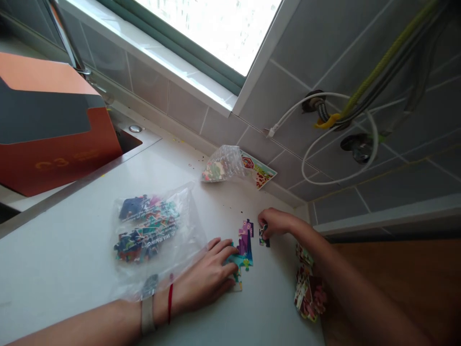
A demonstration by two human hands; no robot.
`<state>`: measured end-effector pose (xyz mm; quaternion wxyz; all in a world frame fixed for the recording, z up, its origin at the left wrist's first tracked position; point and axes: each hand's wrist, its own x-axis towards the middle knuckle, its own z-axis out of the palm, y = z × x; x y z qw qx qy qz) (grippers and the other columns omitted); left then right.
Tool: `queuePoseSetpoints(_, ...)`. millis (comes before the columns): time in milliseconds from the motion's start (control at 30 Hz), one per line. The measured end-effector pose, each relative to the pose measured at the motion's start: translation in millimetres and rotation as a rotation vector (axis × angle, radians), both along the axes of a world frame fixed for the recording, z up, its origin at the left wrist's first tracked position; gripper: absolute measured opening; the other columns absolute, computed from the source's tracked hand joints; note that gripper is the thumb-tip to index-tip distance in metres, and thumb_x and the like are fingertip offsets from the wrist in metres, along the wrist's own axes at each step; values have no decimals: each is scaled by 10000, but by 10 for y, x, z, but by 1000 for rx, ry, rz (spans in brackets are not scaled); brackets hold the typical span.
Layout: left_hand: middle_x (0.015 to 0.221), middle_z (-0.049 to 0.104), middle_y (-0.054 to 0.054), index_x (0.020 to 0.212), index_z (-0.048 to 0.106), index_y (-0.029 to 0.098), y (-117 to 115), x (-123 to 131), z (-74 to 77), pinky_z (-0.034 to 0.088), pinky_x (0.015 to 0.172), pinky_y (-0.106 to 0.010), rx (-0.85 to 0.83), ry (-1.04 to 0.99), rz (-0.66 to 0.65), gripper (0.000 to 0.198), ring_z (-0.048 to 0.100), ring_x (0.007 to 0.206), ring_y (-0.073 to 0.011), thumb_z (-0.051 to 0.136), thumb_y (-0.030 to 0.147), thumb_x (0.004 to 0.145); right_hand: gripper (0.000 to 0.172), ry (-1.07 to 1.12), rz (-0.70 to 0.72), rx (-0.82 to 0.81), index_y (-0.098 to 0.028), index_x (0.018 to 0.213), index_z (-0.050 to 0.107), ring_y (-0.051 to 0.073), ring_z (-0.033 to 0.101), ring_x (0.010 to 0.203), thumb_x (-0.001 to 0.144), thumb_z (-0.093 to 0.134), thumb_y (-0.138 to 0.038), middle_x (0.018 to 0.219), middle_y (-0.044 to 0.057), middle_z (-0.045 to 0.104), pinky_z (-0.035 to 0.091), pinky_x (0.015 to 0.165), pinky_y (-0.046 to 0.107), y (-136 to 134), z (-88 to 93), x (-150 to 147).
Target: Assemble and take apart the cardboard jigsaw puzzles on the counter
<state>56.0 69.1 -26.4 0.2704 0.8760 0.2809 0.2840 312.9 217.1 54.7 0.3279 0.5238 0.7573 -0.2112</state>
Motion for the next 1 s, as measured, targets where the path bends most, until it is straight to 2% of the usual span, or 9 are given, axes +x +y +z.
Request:
queuePoseSetpoints(200, 1381, 590, -73, 990, 641, 218, -1, 10, 5, 349, 1150, -517, -39, -17, 7, 74, 471, 1349, -312, 675, 245, 931, 252, 67, -11, -74, -209, 819, 726, 204, 631, 726, 638, 870, -306, 740, 10, 715, 372, 604, 267, 65, 173, 12)
queuePoseSetpoints(300, 1352, 606, -76, 1036, 657, 227, 17, 2, 38, 370, 1136, -500, -41, -31, 9, 95, 490, 1325, -301, 659, 248, 943, 342, 38, -37, -92, -219, 894, 733, 215, 650, 753, 615, 897, -330, 775, 14, 722, 390, 616, 268, 6, 154, 34)
queuePoseSetpoints(500, 1313, 619, -82, 1007, 668, 219, 37, -22, 81, 394, 1110, -481, -25, -58, -17, 86, 511, 1291, -292, 610, 274, 976, 482, -90, -114, 99, -196, 962, 727, 289, 687, 920, 548, 944, -314, 1002, 110, 743, 450, 706, 300, -259, -53, -11)
queuePoseSetpoints(600, 1317, 613, -82, 1026, 671, 223, 44, -34, 97, 402, 1092, -486, -15, -44, -36, 98, 519, 1264, -292, 603, 276, 979, 511, -77, -150, 181, -174, 1049, 707, 305, 675, 1009, 600, 921, -293, 1097, 146, 724, 462, 770, 305, -430, -98, -1)
queuePoseSetpoints(700, 1316, 607, -92, 1056, 670, 215, 61, -44, 111, 411, 1074, -482, -9, -25, -62, 124, 533, 1230, -288, 586, 276, 989, 491, -51, -194, 243, -174, 1112, 689, 283, 661, 1054, 673, 873, -294, 1142, 140, 710, 456, 821, 289, -591, -98, 24)
queuePoseSetpoints(767, 1293, 613, -99, 1062, 671, 208, 75, -49, 113, 429, 1052, -465, -11, -17, -72, 132, 549, 1199, -278, 589, 278, 987, 444, -36, -217, 266, -178, 1073, 703, 273, 656, 1040, 684, 863, -318, 1127, 127, 712, 449, 816, 279, -662, -65, 46)
queuePoseSetpoints(900, 1285, 608, -107, 1073, 681, 205, 81, -53, 96, 412, 1070, -491, 14, 13, -75, 174, 533, 1224, -298, 659, 326, 950, 221, 10, -221, 239, -176, 820, 719, 233, 646, 873, 726, 820, -349, 928, 75, 729, 428, 719, 267, -669, 90, 85)
queuePoseSetpoints(1000, 1304, 596, -118, 1122, 677, 211, 64, -54, 76, 353, 1119, -551, 49, 42, -80, 302, 495, 1278, -335, 723, 414, 903, 243, 83, -190, 220, -165, 815, 715, 223, 634, 874, 723, 818, -365, 943, 69, 719, 437, 738, 260, -578, 198, 32)
